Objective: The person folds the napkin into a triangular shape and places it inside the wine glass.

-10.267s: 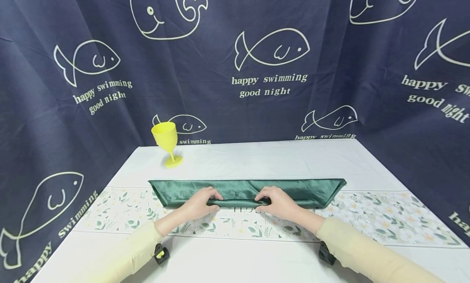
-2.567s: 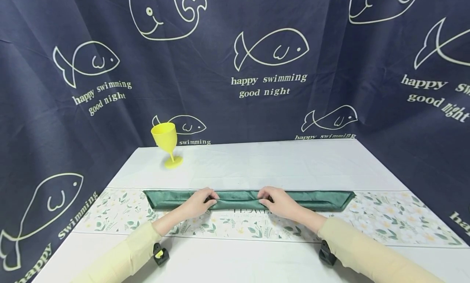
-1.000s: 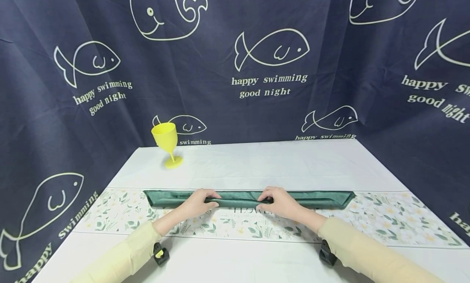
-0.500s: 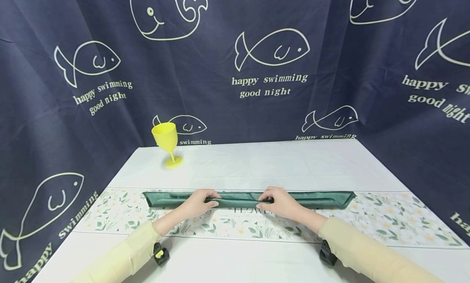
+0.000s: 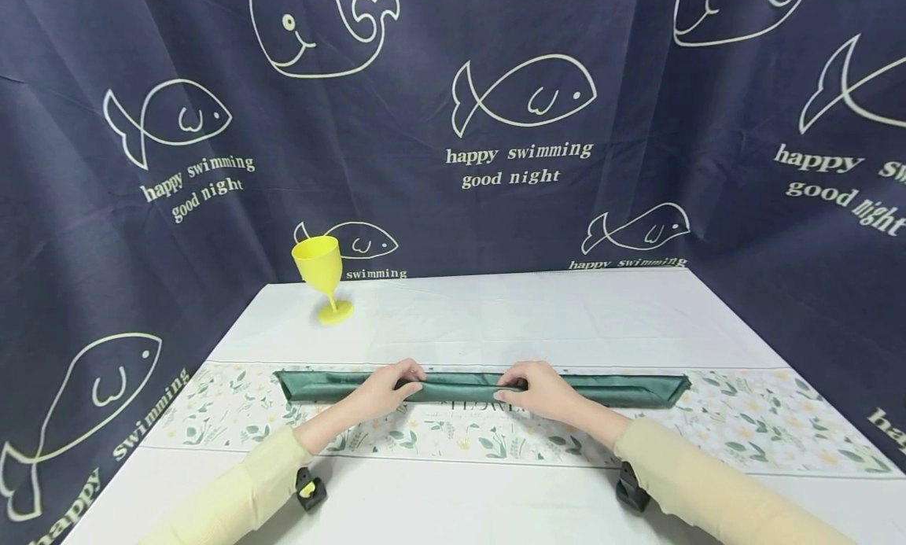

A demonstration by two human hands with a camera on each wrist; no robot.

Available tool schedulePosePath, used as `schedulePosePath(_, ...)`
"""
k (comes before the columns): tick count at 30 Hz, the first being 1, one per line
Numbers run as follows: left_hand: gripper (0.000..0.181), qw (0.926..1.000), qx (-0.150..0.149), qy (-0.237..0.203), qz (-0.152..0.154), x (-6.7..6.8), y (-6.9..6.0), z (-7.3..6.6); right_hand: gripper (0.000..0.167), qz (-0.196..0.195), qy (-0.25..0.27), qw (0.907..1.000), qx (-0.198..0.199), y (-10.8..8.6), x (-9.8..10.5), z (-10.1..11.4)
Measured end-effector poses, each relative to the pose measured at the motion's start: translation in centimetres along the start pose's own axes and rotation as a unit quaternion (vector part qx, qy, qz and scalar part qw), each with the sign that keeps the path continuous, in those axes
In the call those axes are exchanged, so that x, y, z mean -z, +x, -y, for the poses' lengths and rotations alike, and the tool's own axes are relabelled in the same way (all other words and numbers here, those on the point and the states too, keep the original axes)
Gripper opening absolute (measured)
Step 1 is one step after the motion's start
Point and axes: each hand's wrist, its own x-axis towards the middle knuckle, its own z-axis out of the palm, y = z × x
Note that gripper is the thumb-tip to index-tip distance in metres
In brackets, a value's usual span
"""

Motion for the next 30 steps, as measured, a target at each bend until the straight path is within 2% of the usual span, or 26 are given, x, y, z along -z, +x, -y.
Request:
schedulePosePath(13, 0.01, 0.9997, -0.021, 0.005, -0.008, -0.01, -0.07, 0.3, 0.023, 0.006, 0.002, 1.0, -0.001, 0.03, -0.01, -0.05)
schedulePosePath(20, 0.014, 0.9992, -0.035, -0.01, -0.016, -0.11, 0.05, 0.48, 0.022, -0.007, 0.011, 0.9996, 0.024, -0.02, -0.11, 0.05)
schedulePosePath(25, 0.016, 0.9984, -0.054, -0.002, -0.019, -0.06, -0.03, 0.54, 0.017, -0.011, 0.016, 0.9987, 0.047, 0.08, -0.21, 0.14)
schedulePosePath(30, 0.011, 0.9986, -0.051, -0.007, -0.014, 0.08, -0.15, 0.44, 0.017, -0.008, 0.009, 0.9983, 0.057, 0.08, -0.27, 0.11)
